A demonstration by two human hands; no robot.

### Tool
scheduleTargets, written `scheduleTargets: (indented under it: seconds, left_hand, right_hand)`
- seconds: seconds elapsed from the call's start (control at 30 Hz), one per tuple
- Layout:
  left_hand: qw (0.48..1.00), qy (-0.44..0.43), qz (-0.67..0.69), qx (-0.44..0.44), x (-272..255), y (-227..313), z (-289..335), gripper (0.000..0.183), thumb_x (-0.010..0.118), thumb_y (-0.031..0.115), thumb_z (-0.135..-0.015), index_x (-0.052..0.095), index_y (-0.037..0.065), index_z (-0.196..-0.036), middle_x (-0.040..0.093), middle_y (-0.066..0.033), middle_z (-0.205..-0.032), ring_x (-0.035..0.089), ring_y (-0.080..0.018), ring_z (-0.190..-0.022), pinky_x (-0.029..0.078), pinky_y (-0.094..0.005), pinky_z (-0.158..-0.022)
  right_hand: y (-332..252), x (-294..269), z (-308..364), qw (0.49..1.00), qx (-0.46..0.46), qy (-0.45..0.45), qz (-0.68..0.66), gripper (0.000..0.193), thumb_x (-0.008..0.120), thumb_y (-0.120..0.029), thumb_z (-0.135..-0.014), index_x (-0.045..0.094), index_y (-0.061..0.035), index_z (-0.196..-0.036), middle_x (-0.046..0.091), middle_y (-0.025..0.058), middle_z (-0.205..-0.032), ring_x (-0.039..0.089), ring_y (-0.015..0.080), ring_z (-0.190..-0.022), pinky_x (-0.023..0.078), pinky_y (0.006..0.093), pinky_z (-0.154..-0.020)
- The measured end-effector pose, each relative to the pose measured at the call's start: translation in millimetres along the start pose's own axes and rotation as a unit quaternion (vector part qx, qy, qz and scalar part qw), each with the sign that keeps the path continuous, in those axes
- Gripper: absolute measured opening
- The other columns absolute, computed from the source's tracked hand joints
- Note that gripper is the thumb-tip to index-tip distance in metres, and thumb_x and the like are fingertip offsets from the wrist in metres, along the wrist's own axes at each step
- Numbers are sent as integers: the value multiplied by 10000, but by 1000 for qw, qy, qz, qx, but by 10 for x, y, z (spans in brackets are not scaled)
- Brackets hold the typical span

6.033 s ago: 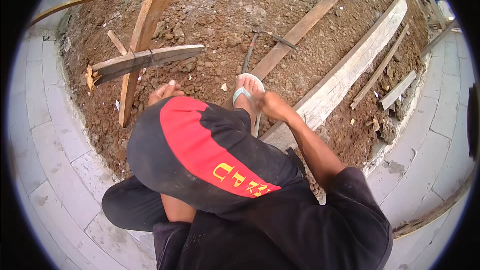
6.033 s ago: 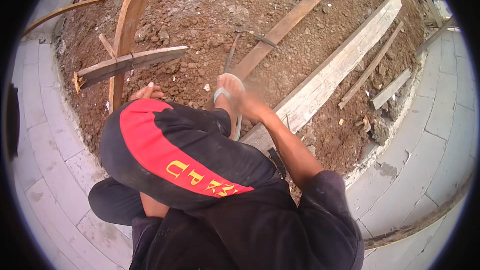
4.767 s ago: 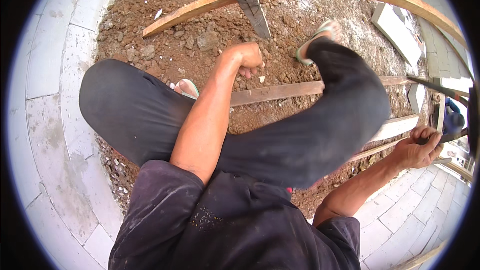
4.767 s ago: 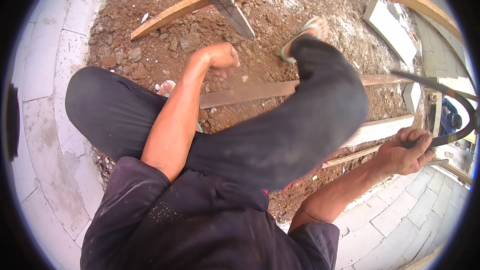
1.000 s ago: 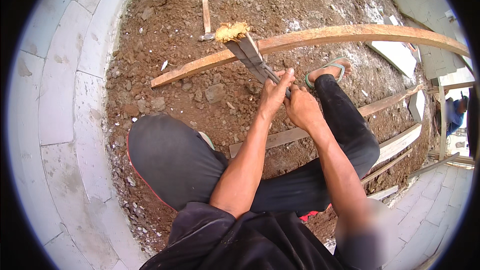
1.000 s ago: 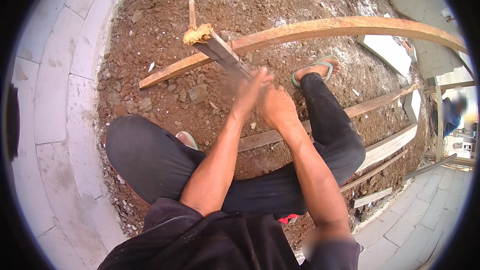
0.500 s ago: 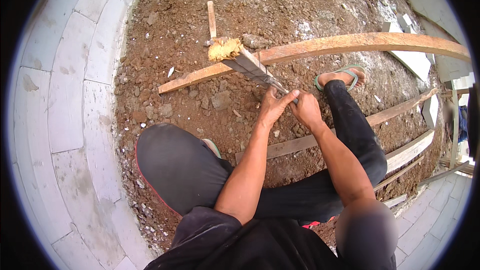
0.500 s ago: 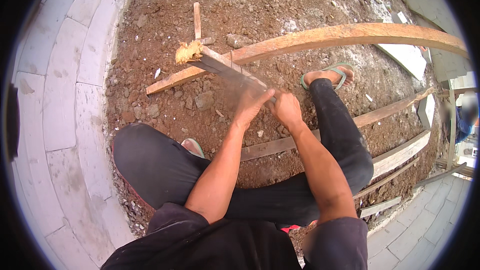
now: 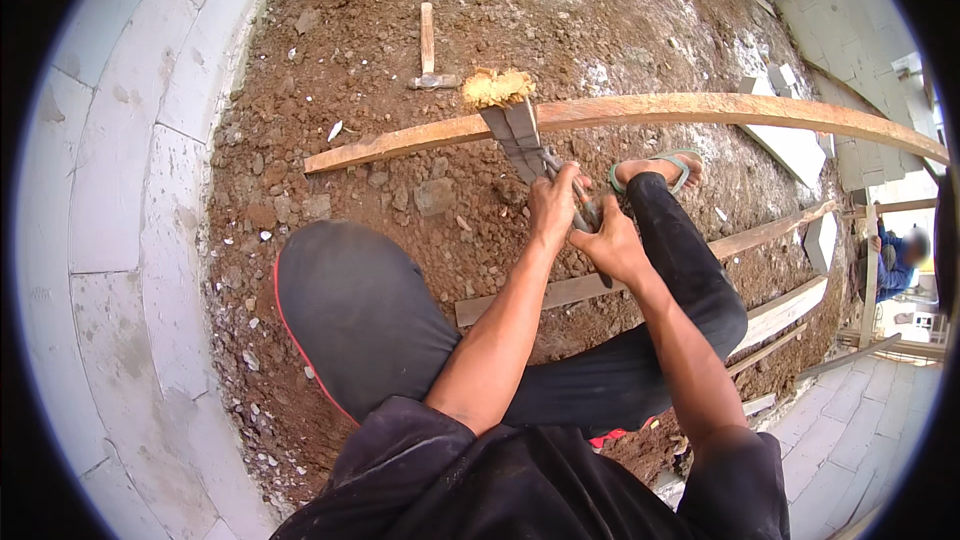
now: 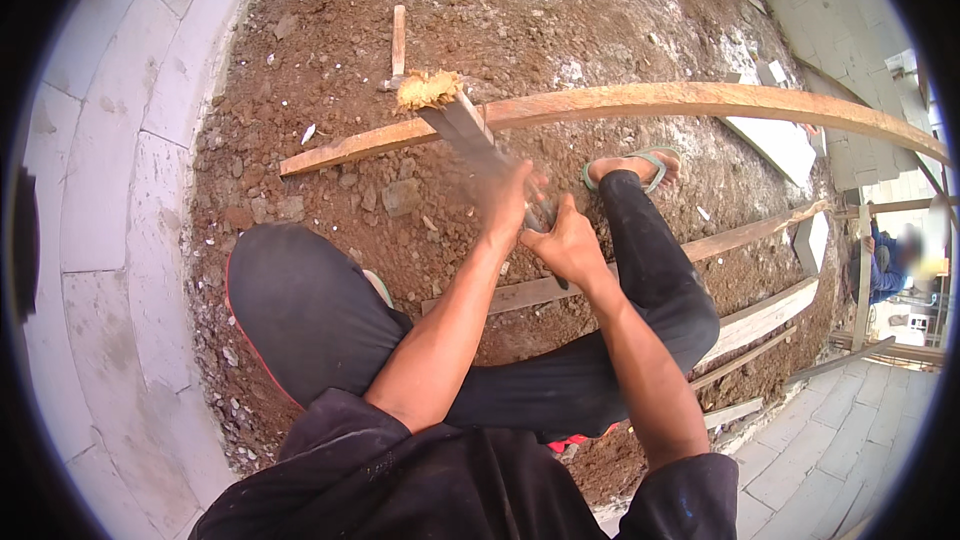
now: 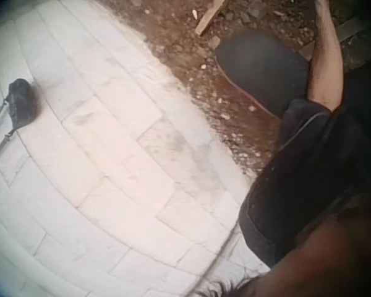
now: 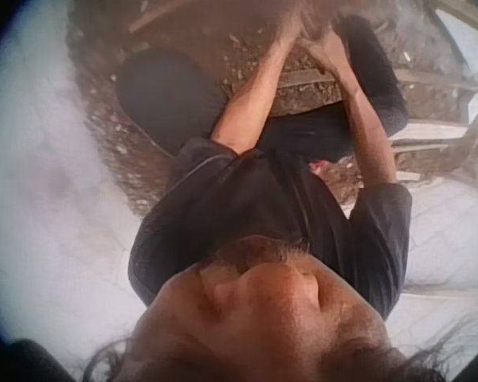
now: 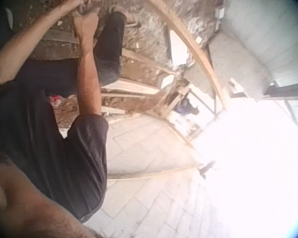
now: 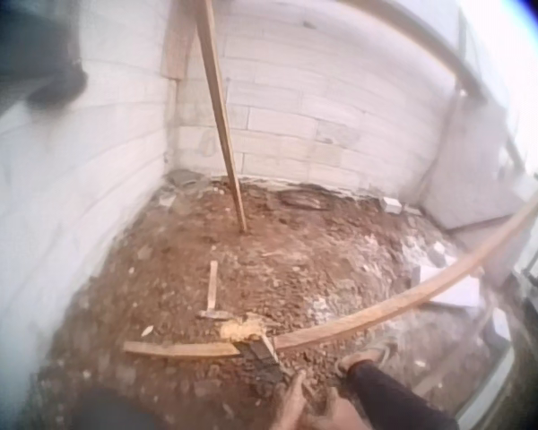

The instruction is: The person wraps wire around a wooden beam, hammers the beam into place, and then uses pliers to twist and tighten the wire around the beam before standing up and moving through the construction site.

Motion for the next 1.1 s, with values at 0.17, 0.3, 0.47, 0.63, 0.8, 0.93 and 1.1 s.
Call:
scheduleTargets:
  seconds: [0.17,0.3,0.47,0.63,0.8,0.93,1.1]
  left_hand:
    - [979,138,-144,29,-144,-4,14,505,583,381,-900,651,-34,-620,659,-150,-604,620,-259,-537,513,-384,-612]
    - [983,104,-148,6,9,254,178,313,660,284,-888,625,-9,-785,642,-101,-694,631,-220,-633,490,-369,-624]
    - [998,51,-16,28,101,215,155,286,680,253,-914,600,-5,-1007,642,-81,-895,662,-191,-809,477,-369,-767]
    - [986,142,-68,50,195,-103,-75,475,670,425,-906,671,-48,-867,682,-107,-766,607,-174,-682,470,-347,-652]
    - [985,108,-116,66,487,-26,-174,453,569,355,-964,704,-12,-736,624,-38,-638,592,-163,-659,444,-329,-679]
    - [979,96,-169,52,685,-135,-256,406,615,351,-943,686,-49,-930,685,-121,-887,625,-208,-808,466,-364,-746]
    - [974,115,-197,14,640,-487,-394,472,630,349,-938,593,-72,-1150,639,-154,-1120,602,-228,-982,465,-388,-818]
  right_hand:
    - [10,304,36,972,7,-139,-189,301,617,-199,-862,555,48,-1023,653,167,-766,655,270,-649,540,374,-592]
    - [95,37,-16,930,90,-265,-240,235,574,-128,-935,604,50,-1085,685,134,-838,664,200,-689,538,338,-614]
    - [-210,-274,-68,986,-20,-163,-11,455,616,-172,-925,532,19,-1329,678,275,-944,667,390,-921,479,458,-867]
    - [-213,-517,-206,982,-68,-165,55,487,569,-162,-920,483,1,-1371,646,345,-1014,613,482,-1017,468,526,-887]
    - [314,-483,-500,984,-20,-146,102,408,554,-240,-932,577,20,-1246,637,362,-985,617,490,-990,468,556,-867]
    - [807,-112,-766,994,-17,-103,15,398,567,-265,-922,604,17,-1201,635,361,-987,612,498,-986,471,552,-871]
    - [1115,245,-1030,995,-47,5,-84,405,605,-282,-890,612,-74,-1237,648,289,-1088,607,465,-1022,487,519,-880]
Point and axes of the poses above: each hand's wrist, its own z-axis away from the middle knuckle, its own x-axis out of the palm, y = z × x, the point moved 5 cm from there along -z, towards the middle knuckle
